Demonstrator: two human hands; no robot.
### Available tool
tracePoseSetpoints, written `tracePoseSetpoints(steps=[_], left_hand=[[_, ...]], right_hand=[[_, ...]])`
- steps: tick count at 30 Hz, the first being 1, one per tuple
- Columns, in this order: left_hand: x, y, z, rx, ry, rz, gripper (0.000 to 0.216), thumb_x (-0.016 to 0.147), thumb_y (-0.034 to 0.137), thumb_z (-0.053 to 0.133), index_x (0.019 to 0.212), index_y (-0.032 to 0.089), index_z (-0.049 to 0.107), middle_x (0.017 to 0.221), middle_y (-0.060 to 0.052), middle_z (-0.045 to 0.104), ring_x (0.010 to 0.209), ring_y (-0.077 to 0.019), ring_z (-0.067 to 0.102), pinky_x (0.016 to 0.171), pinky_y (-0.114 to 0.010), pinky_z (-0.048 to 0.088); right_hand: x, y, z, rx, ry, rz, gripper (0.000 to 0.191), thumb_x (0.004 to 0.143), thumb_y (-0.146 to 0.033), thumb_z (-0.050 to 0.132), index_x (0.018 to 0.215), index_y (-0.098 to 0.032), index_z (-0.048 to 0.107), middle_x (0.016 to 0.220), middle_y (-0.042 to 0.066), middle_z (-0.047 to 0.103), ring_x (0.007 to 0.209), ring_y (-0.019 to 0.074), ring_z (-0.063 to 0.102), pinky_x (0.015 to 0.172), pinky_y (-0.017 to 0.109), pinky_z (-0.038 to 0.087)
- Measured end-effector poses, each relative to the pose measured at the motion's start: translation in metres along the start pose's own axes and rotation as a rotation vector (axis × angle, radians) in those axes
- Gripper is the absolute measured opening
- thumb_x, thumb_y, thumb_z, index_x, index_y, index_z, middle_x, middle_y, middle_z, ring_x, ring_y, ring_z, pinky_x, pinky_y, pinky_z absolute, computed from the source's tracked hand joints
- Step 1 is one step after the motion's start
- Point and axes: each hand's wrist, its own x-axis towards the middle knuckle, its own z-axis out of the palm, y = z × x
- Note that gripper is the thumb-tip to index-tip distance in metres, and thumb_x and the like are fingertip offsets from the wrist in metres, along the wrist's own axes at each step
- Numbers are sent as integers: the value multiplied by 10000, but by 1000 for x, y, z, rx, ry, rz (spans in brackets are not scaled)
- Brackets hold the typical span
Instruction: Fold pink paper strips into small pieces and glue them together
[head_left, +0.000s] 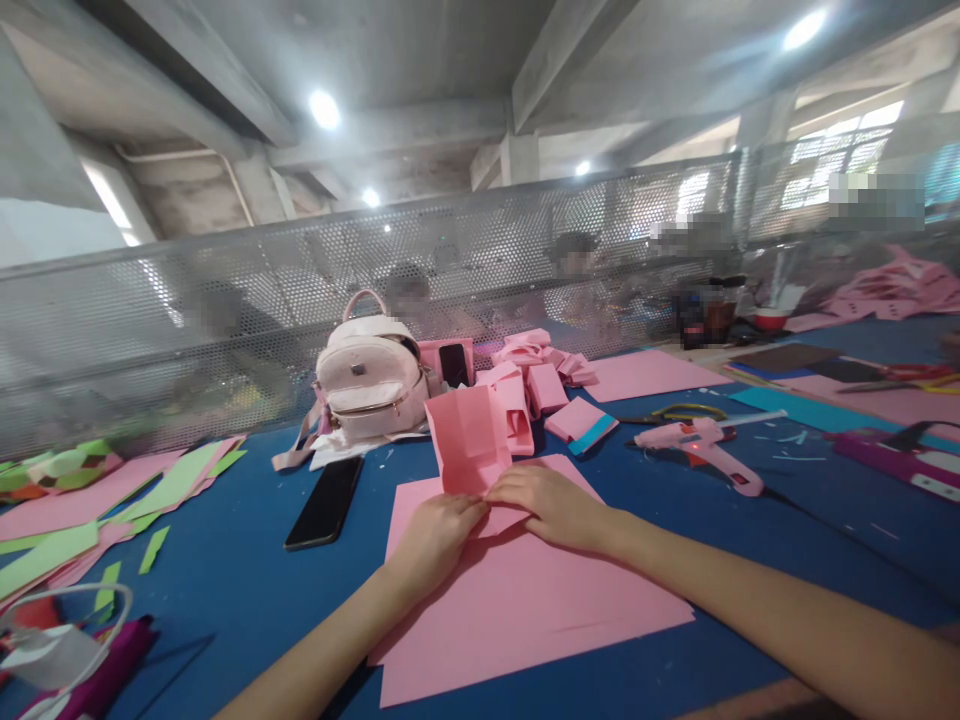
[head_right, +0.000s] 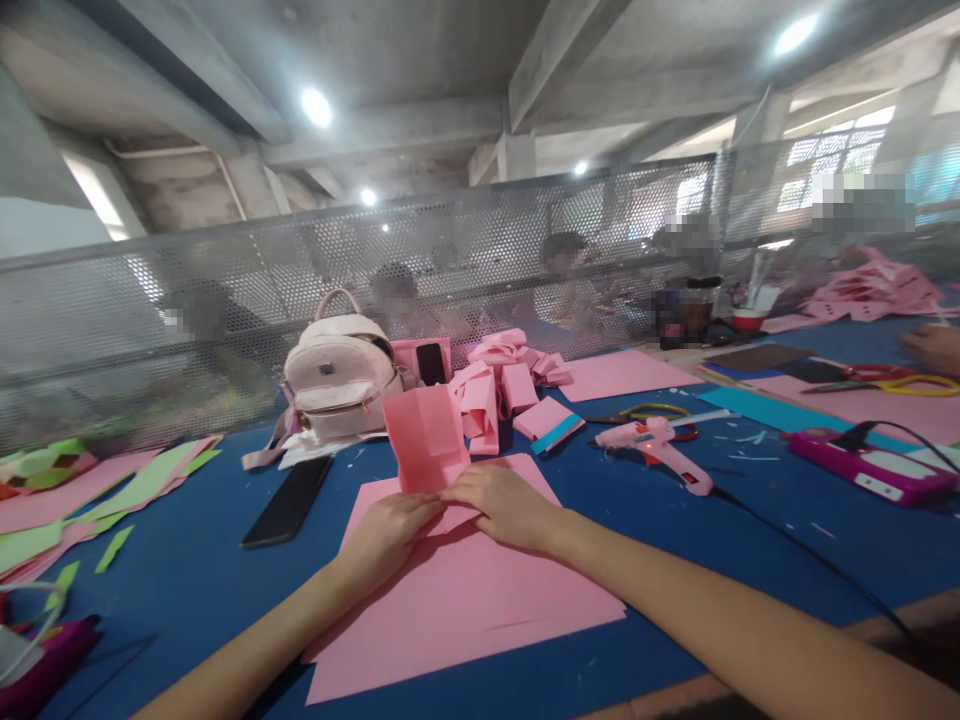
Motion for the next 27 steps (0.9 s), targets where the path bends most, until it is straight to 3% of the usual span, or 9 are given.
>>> tracePoseSetpoints(steps=[27], left_hand=[[0,-2,2,-6,3,5,323,817,38,582,1105,160,662,1134,-114,739,1025,-283,705,894,-412,561]], right_hand=[[0,1,1,21,13,-16,631,637,49,461,1185,-169,686,1161,84,717,1112,234,608,979,369,466]])
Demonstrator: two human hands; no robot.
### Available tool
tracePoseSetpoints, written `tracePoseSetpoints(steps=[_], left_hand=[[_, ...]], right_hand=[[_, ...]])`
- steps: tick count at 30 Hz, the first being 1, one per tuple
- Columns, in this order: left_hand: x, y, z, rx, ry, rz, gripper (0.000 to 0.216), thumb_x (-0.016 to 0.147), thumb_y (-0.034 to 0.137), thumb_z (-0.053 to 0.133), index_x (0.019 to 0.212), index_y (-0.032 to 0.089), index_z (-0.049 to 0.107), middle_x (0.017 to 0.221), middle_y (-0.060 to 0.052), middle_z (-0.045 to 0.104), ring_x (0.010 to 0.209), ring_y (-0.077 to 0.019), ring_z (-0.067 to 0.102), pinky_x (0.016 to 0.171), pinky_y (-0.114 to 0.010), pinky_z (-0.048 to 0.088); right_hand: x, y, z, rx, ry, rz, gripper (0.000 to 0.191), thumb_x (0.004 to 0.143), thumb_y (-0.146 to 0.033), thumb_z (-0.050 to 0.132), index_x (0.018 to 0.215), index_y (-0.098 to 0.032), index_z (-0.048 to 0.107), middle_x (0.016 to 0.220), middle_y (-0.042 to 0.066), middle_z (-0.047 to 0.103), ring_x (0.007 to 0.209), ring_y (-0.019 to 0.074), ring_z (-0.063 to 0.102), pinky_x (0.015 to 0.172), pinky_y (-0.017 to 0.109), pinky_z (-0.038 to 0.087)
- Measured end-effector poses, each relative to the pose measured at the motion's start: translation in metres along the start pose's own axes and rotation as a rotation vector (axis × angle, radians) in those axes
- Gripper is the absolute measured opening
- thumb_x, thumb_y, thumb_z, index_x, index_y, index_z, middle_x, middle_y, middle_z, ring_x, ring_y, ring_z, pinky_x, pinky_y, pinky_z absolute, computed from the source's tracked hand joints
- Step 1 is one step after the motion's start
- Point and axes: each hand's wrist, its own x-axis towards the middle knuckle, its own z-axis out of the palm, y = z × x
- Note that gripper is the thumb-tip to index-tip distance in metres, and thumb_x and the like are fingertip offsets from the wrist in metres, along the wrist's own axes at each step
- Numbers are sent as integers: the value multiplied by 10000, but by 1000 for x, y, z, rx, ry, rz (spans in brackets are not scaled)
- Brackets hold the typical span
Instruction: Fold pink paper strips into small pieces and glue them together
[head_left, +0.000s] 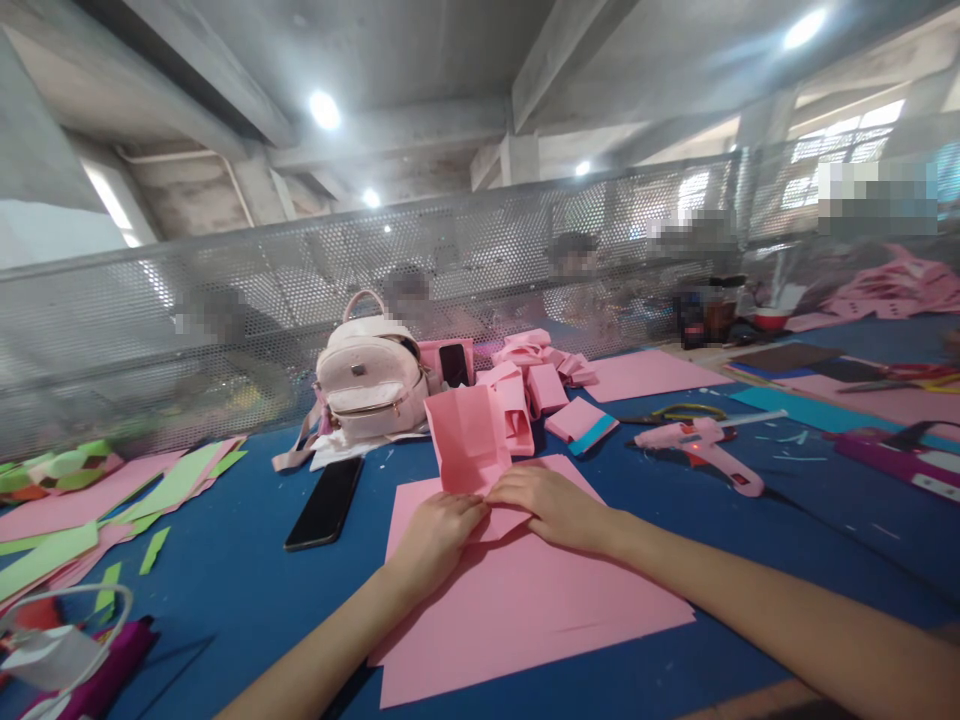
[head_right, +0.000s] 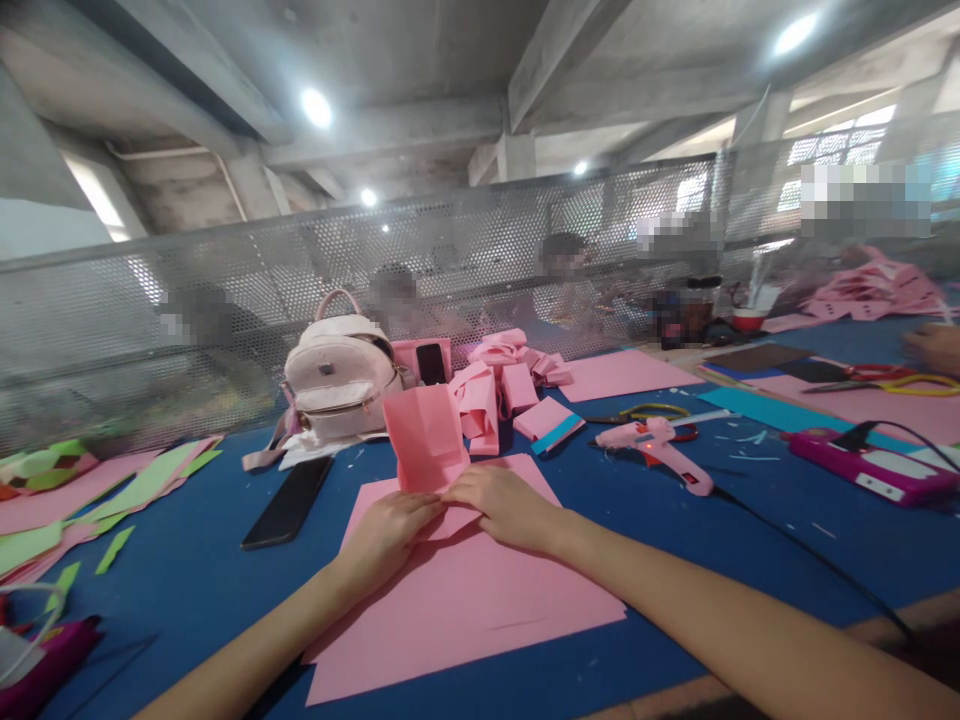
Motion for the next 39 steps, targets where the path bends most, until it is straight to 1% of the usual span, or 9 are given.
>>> tracePoseSetpoints(steps=[8,14,20,24,28,31,34,36,39], left_hand=[[0,0,0,9,5,5,303,809,67,611,1089,163,674,1122,-117,742,1010,-293,708,874,-413,562],[0,-1,0,2,33,27,290,819,53,608,1079,160,678,1094,-111,752,964,-282,718,818,-390,559],[1,-6,-4,11,146,77,172,884,63,590,972,174,688,989,-74,773,857,-243,720,763,-365,514],[0,-10,-11,-37,278,80,229,906,16,520,967,173,675,956,-53,771,835,-211,708,835,-378,478],[0,-11,-19,-55,343,33,254,906,13,510,986,193,671,934,-38,763,843,-201,693,887,-385,445],[1,-12,-23,-74,396,11,244,877,16,560,986,200,678,949,-36,759,885,-204,681,886,-373,440],[1,-12,-25,-120,430,-19,336,815,-42,550,962,221,698,990,-22,759,935,-202,671,878,-358,441],[1,-14,-25,-154,444,-37,399,772,-75,520,926,239,710,998,-4,761,958,-199,667,883,-354,441],[-1,-16,-24,-212,470,-63,453,709,-97,468,884,241,713,977,2,764,959,-199,665,887,-353,448]], right_hand=[[1,-2,-2,2,3,2,596,636,52,460,1141,-157,699,1134,88,726,1084,231,617,955,362,472],[1,-2,-1,-1,2,0,593,638,51,461,1142,-152,701,1133,91,726,1078,229,619,961,358,471],[1,-1,-3,-29,17,1,607,646,51,450,1160,-163,692,1140,79,721,1088,242,613,953,373,474],[2,0,-5,-85,62,29,571,694,43,445,1175,-150,683,1152,96,710,1079,262,615,952,411,476],[2,-1,-6,-116,137,32,501,774,31,437,1168,-155,682,1163,97,704,1078,259,611,958,426,478],[3,-1,-8,-131,192,17,427,852,5,446,1163,-172,679,1165,88,698,1080,249,603,967,423,479],[3,0,-7,-136,240,26,351,905,-43,496,1175,-188,668,1171,90,682,1110,248,591,978,415,482],[3,1,-6,-133,267,47,335,912,-56,522,1183,-198,659,1195,95,663,1143,250,580,989,417,480],[1,3,-4,-130,293,64,382,893,-15,510,1192,-212,647,1252,95,628,1190,242,556,1018,417,467]])
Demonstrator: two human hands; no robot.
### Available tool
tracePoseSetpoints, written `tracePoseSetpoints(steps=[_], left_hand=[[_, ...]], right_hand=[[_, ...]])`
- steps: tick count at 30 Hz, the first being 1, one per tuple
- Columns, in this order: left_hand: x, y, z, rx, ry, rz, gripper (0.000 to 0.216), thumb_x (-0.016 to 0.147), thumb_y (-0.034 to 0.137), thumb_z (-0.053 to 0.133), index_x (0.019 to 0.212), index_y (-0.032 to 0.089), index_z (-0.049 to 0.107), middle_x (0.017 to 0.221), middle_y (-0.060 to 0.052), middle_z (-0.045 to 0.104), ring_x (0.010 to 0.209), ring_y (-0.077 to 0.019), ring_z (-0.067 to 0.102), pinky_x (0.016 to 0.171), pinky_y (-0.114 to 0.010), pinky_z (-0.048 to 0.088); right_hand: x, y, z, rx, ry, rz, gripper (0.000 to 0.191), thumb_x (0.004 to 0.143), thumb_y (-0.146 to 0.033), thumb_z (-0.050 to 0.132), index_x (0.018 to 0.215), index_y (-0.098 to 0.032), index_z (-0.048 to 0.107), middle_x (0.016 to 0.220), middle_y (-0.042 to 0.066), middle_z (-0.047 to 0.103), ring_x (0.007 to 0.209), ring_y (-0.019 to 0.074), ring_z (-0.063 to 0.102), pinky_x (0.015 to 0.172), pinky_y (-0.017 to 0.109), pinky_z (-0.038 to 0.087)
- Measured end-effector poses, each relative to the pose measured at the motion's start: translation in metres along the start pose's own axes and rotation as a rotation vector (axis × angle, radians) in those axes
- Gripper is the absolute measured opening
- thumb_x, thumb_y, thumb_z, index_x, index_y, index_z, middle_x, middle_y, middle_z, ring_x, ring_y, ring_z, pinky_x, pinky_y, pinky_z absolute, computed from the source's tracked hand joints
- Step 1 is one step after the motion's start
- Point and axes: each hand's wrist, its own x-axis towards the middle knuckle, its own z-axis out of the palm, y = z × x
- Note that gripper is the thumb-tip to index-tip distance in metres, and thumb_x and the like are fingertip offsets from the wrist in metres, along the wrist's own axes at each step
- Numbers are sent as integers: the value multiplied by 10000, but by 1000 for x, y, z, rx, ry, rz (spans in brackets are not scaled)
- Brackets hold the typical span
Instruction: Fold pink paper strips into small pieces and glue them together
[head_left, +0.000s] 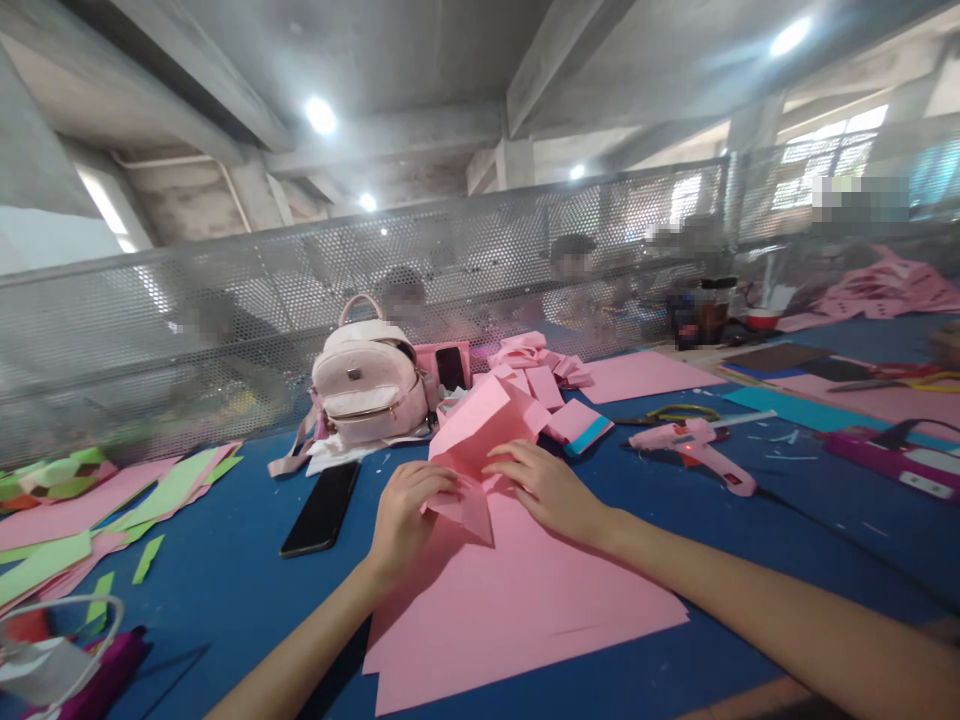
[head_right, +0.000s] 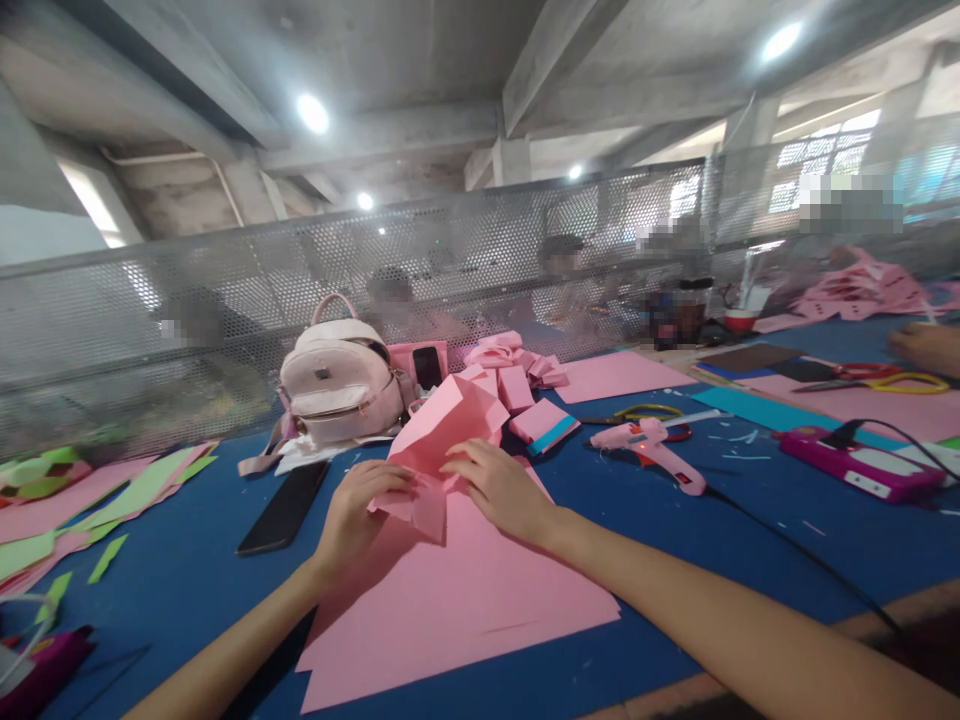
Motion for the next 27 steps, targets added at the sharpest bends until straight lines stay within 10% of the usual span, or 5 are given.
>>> tracePoseSetpoints(steps=[13,27], left_hand=[[3,-10,-6,-230,198,-269,221,599,1,434,576,197,533,1127,-69,682,1056,-237,632,827,-327,461],[5,-23,-11,-712,549,-565,126,621,136,526,543,184,441,912,-17,652,842,-178,588,753,-271,444]], right_hand=[[0,-1,-2,29,34,-21,525,809,65,473,1195,-244,648,1244,75,597,1196,224,537,1054,413,435],[1,-8,-9,-9,154,31,227,979,-181,495,1156,-237,625,1220,90,620,1174,256,543,1026,445,417]])
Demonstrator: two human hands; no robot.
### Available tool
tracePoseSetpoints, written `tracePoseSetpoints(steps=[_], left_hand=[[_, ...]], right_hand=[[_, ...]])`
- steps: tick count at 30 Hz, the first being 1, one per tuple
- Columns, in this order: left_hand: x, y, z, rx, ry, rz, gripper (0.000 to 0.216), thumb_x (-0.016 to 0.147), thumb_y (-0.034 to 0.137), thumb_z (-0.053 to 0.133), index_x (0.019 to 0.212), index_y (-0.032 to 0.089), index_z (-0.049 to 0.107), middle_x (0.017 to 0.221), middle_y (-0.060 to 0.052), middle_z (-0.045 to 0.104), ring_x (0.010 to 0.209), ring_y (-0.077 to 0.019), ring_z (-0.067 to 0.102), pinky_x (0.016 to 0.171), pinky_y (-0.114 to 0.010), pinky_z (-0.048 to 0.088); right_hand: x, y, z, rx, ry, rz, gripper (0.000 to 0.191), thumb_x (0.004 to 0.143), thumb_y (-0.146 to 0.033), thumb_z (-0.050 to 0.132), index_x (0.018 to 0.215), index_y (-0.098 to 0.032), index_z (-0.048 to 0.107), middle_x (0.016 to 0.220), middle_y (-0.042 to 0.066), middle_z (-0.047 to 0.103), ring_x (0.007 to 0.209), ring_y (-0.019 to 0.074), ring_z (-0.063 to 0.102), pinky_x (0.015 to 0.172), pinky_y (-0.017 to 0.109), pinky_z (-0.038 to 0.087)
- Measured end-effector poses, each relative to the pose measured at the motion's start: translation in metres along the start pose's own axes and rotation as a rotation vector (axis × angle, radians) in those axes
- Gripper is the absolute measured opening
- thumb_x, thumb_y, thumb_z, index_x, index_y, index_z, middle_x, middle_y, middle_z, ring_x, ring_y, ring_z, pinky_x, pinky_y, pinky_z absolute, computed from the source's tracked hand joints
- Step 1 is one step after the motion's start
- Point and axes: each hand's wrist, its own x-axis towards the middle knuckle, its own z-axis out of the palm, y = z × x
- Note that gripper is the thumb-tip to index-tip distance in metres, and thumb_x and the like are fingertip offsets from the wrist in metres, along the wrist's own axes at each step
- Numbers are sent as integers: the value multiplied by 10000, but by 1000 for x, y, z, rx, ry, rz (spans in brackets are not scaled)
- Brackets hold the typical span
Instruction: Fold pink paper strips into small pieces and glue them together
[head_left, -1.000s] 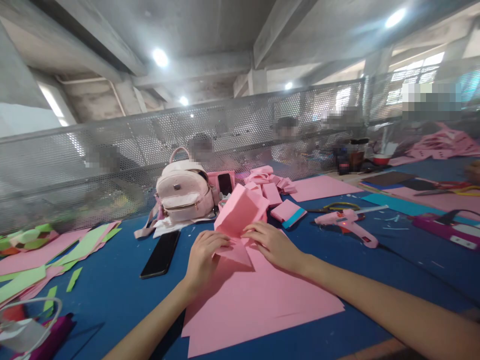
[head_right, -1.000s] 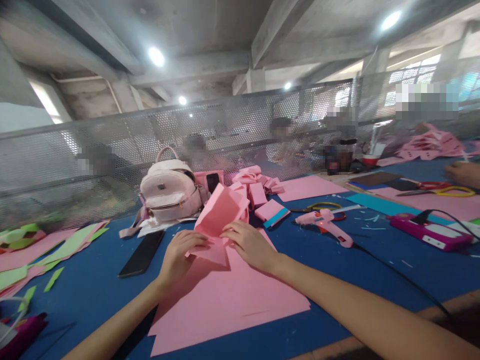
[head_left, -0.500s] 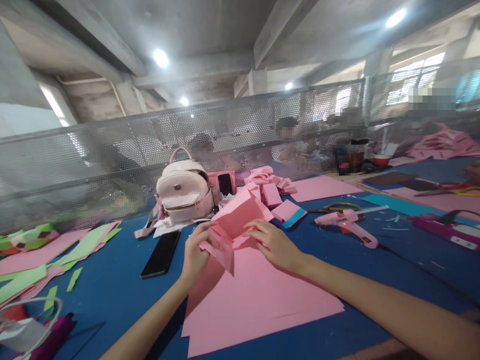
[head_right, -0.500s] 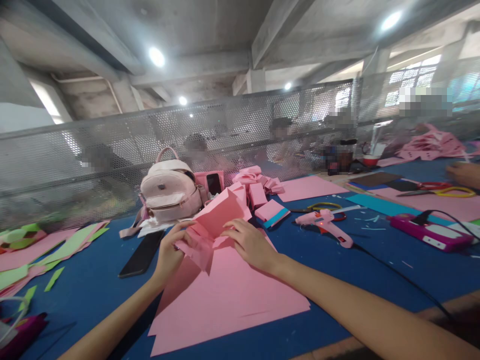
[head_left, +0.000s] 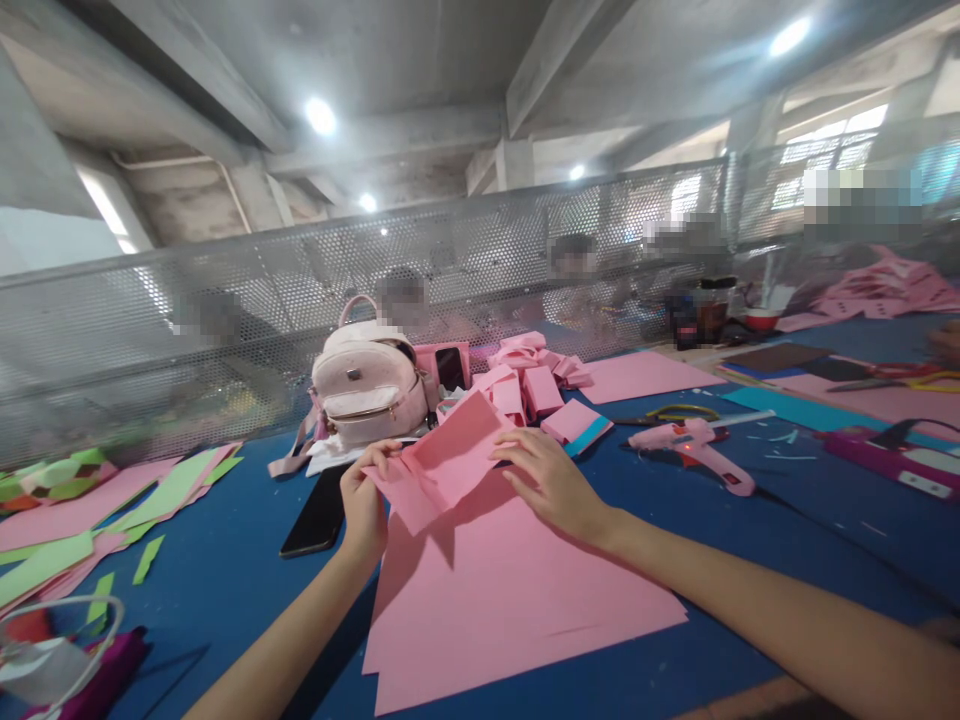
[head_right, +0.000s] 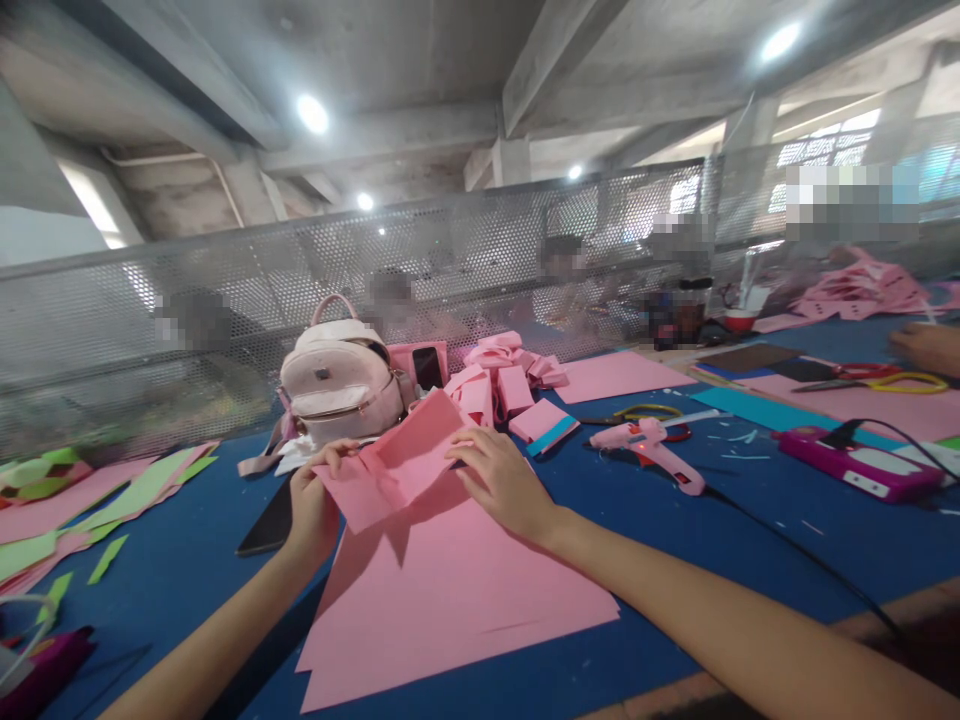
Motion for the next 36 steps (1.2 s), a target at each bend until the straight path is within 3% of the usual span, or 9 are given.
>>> tracePoseSetpoints(steps=[10,15,18,21,26,29,33,36], left_hand=[[9,-13,-8,-250,-70,-169,268,671,332,645,583,193,433,703,-5,580,622,-131,531,606,-254,447],[10,-24,-7,-282,-148,-244,310,670,395,655,580,199,433,648,-1,581,542,-125,522,540,-257,436],[4,-21,-2,-276,-172,-266,231,697,341,655,611,198,495,724,-12,641,657,-154,605,620,-270,486],[-4,-14,4,-249,-182,-293,77,730,263,654,747,195,623,933,-35,711,870,-194,668,768,-291,520],[-7,-9,11,-227,-184,-323,339,653,236,702,989,192,705,1123,-88,720,1100,-258,649,881,-320,519],[-6,-9,15,-229,-207,-341,452,701,310,735,1138,210,672,1256,-104,677,1216,-284,601,953,-354,507],[-10,-3,18,-257,-325,-358,586,851,559,637,1334,237,557,1427,-124,567,1365,-299,488,1049,-409,469],[-14,2,17,-229,-465,-310,779,805,695,628,1436,270,464,1538,-123,447,1433,-318,401,1113,-440,424]], right_hand=[[-2,4,4,140,114,105,294,1035,-331,427,1314,-259,488,1299,101,553,1261,268,475,1089,463,368],[-3,7,8,251,82,149,306,1035,-355,437,1319,-262,499,1319,101,551,1266,255,497,1087,436,406],[-4,6,8,305,29,151,305,1027,-383,451,1292,-250,525,1313,100,570,1244,246,532,1064,413,438],[-4,4,8,302,-33,151,300,1008,-401,481,1242,-231,563,1285,100,608,1197,245,578,1028,396,470],[-4,3,8,292,-75,224,282,956,-343,558,1215,-234,577,1257,85,651,1127,236,636,923,356,530],[-5,4,9,275,-74,249,275,938,-302,576,1205,-240,586,1244,75,669,1126,239,645,948,371,514],[-5,5,9,226,-71,288,250,952,-334,569,1187,-256,599,1207,45,695,1067,225,674,920,357,514],[-4,5,7,182,-63,320,214,961,-342,552,1147,-256,611,1166,32,717,989,212,700,865,343,520]])
